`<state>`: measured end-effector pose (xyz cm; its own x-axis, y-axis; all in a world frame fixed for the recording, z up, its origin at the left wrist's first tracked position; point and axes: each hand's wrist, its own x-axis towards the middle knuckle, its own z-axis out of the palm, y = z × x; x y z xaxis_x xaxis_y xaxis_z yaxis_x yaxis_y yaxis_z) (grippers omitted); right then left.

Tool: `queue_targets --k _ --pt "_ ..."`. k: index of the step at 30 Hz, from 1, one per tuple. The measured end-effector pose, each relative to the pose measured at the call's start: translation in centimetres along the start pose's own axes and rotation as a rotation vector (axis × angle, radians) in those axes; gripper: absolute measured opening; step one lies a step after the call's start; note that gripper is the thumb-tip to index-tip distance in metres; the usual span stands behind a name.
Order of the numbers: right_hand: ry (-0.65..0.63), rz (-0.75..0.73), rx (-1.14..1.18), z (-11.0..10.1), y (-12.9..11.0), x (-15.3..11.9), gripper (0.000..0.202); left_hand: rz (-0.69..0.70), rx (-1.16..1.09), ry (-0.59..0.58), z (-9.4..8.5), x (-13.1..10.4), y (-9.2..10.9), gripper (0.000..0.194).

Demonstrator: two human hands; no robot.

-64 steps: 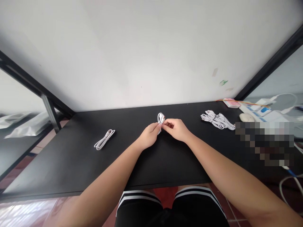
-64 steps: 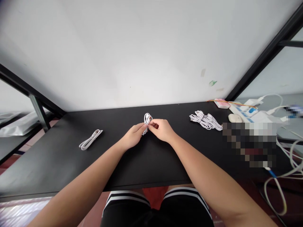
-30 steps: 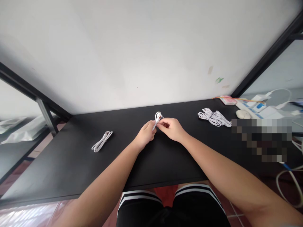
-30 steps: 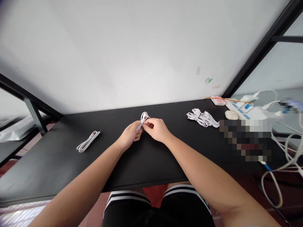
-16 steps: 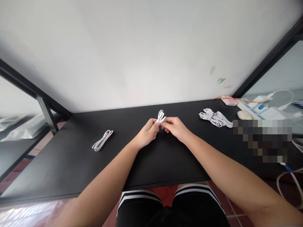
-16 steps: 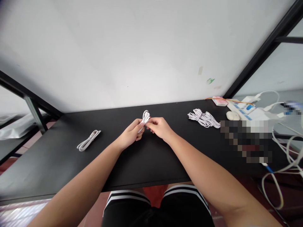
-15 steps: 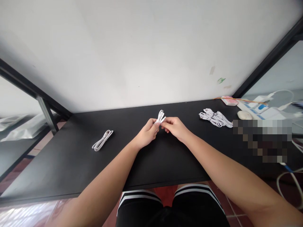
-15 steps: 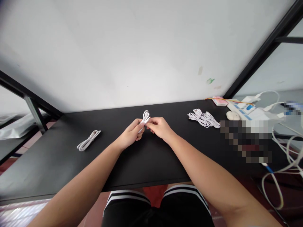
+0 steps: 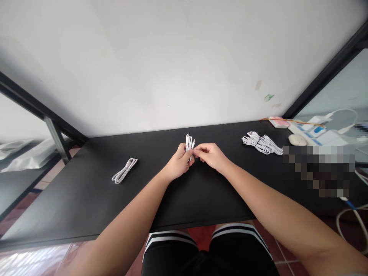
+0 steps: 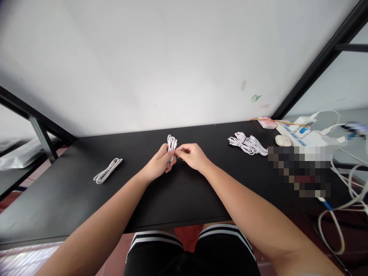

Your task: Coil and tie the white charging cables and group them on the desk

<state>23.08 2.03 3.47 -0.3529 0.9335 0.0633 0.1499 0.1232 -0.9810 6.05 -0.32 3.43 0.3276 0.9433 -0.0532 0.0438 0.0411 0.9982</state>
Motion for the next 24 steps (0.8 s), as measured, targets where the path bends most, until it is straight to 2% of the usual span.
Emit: queue_targets --k 4,7,10,16,19,24 --pt "0.005 0.059 0.131 0.0 0.16 0.09 0.025 -0.035 -0.089 -0.023 0.06 -0.12 0.36 0.023" --pt "-0.048 0.055 0.195 -0.09 0.25 0.09 0.028 -0.036 -0.129 -0.026 0.16 -0.26 0.68 0.026" --pt "-0.098 0.018 0.161 -0.21 0.15 0.02 0.03 -0.033 -0.172 -0.04 0.19 -0.38 0.81 0.027" --pt "-0.088 -0.023 0.112 -0.39 0.27 0.1 0.031 -0.023 -0.227 -0.079 0.21 -0.47 0.85 0.026" --pt "-0.075 -0.1 -0.017 -0.42 0.42 0.08 0.026 -0.039 -0.224 -0.081 0.27 -0.48 0.9 0.027" --pt "0.023 -0.344 -0.305 -0.52 0.11 -0.34 0.015 -0.041 -0.228 -0.057 0.3 -0.41 0.78 0.027"
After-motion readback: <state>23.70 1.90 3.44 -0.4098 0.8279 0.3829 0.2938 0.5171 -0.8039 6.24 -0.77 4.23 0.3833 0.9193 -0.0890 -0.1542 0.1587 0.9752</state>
